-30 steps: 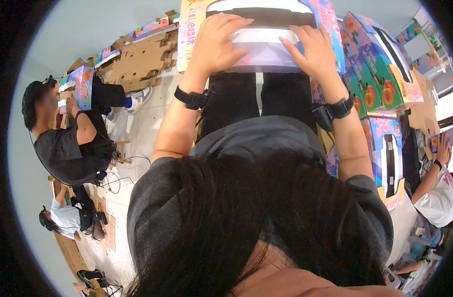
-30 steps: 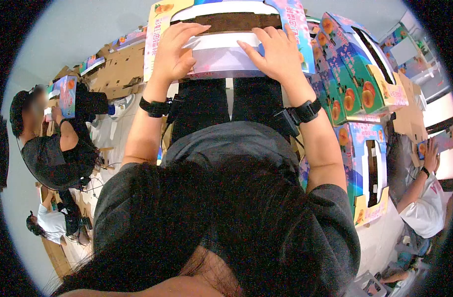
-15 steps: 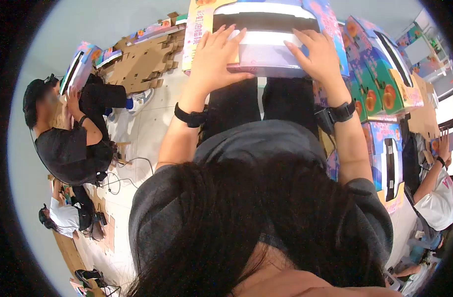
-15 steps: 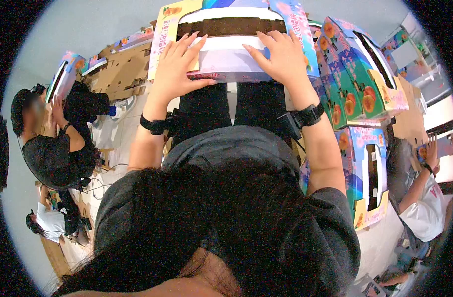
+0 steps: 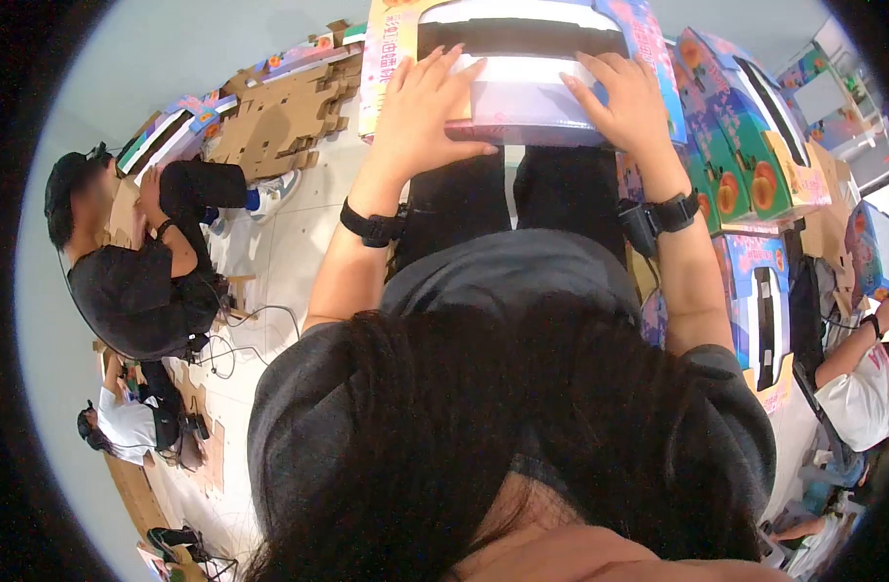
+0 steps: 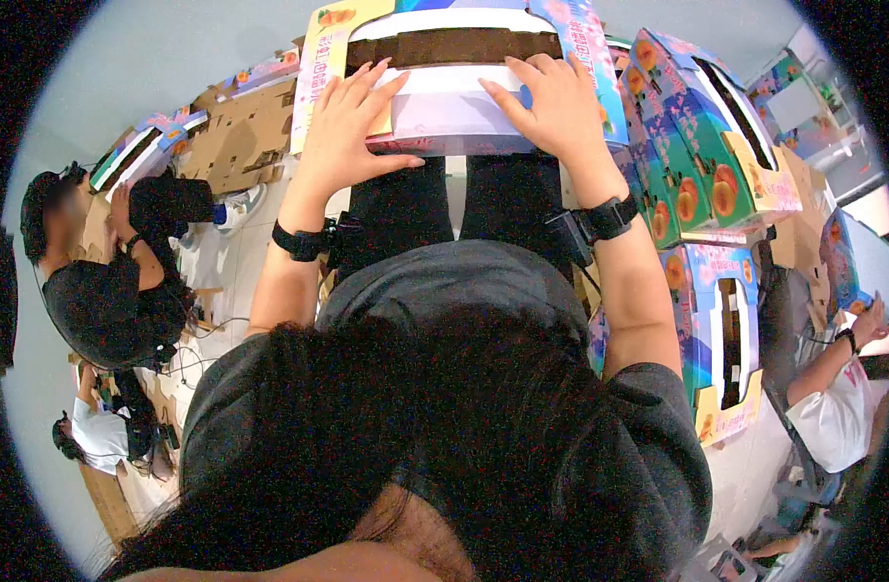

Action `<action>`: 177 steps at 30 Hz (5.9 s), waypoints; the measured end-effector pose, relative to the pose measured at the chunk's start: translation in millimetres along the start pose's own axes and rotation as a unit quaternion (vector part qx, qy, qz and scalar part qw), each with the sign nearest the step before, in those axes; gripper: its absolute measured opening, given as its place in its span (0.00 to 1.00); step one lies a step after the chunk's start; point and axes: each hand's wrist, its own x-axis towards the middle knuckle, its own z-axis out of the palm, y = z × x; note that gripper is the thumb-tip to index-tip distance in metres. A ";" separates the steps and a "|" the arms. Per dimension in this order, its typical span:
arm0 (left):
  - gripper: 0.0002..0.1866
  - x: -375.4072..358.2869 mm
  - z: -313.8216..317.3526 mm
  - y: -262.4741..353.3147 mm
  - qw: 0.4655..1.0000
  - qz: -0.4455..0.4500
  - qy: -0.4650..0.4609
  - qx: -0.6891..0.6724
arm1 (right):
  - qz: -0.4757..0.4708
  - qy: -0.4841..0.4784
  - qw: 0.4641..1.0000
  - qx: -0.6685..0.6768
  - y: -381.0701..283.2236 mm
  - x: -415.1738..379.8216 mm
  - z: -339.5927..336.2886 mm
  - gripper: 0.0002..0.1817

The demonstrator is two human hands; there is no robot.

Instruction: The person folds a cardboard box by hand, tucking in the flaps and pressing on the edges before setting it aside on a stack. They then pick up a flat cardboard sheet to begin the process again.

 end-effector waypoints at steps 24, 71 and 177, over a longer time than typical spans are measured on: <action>0.39 -18.8 -6.4 3.9 0.984 -0.009 0.177 0.002 | 0.006 0.071 0.997 -0.013 -6.0 -9.3 -7.9 0.24; 0.56 -104.7 -49.8 -0.4 0.635 -0.351 0.362 -0.585 | 0.383 0.133 0.855 0.324 7.2 -86.7 -132.3 0.28; 0.54 -113.3 -1.8 -22.2 0.744 -0.419 0.012 -0.521 | -0.003 0.042 0.997 -0.058 -7.9 -153.3 -65.1 0.41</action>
